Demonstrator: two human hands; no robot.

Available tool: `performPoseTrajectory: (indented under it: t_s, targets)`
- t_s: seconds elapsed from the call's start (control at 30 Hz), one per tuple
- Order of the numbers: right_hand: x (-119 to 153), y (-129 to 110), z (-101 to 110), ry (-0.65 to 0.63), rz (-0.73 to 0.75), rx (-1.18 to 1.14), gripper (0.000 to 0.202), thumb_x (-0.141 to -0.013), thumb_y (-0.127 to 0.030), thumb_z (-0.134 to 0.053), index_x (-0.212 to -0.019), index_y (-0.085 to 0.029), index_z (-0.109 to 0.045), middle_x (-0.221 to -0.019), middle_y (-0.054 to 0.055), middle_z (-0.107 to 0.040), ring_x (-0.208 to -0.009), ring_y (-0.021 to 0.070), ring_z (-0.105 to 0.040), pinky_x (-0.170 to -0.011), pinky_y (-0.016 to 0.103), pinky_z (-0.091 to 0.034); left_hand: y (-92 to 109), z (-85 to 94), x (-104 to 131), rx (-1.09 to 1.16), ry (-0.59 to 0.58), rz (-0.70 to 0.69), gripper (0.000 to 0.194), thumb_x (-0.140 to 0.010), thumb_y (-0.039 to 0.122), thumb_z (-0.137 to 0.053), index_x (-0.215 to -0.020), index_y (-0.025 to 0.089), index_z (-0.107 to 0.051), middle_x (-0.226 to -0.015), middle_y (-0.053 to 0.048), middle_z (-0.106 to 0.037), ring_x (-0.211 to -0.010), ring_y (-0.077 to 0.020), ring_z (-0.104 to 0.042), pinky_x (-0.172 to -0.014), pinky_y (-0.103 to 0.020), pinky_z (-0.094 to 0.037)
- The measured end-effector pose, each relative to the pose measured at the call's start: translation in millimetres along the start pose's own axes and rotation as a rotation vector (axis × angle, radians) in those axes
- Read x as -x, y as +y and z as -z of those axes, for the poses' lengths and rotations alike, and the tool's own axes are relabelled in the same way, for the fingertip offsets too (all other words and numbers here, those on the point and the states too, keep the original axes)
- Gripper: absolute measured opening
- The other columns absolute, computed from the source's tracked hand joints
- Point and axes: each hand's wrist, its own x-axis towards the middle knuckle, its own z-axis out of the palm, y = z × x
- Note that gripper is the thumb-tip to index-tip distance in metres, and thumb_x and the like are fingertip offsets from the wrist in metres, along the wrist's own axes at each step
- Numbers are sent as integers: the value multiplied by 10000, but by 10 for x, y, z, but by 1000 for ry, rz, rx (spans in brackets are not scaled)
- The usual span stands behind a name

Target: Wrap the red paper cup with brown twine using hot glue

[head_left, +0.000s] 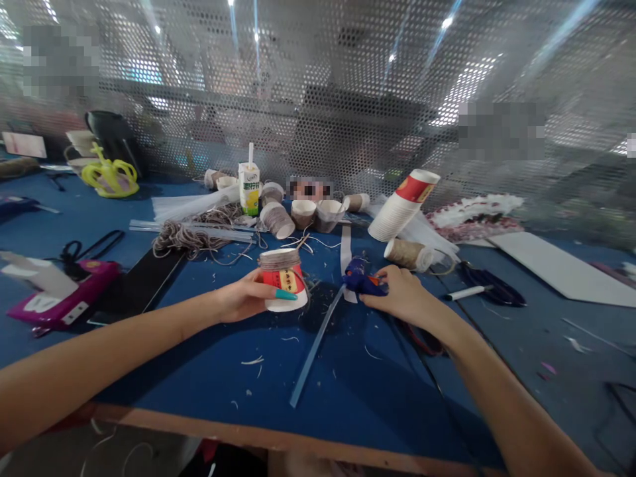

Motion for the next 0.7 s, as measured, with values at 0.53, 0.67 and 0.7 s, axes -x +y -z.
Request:
performPoseTrajectory:
  t_s: [0.53,0.67,0.7]
  targets:
    - [-51,-58,-85,477,121,-482,223,-569,-246,-622,-784,-191,-605,-914,97,-588,-814,274,-599,-810,459,-493,27,-89,-6,-34,182,-43,519,-527,148,-851,-1009,117,-660,-949,-87,-743,-844,-194,-690,-861,-321,-481]
    - [-55,-70,-25,427,23,-703,72,-593,-259,-589,-644,-208,-592,-616,28,-601,-627,241,-602,-636,398,-496,29,-46,-10,37,198,-19,401,-614,116,-777,-999,127,-667,-954,-84,-741,-830,-189,-689,-871,-320,-470]
    - [-59,-73,-18,410,2,-730,75,-615,-279,-583,-627,-206,-587,-579,26,-598,-586,235,-603,-587,378,-490,28,-34,-10,46,210,-12,383,-627,120,-767,-996,132,-669,-956,-82,-740,-834,-190,-687,-867,-318,-470]
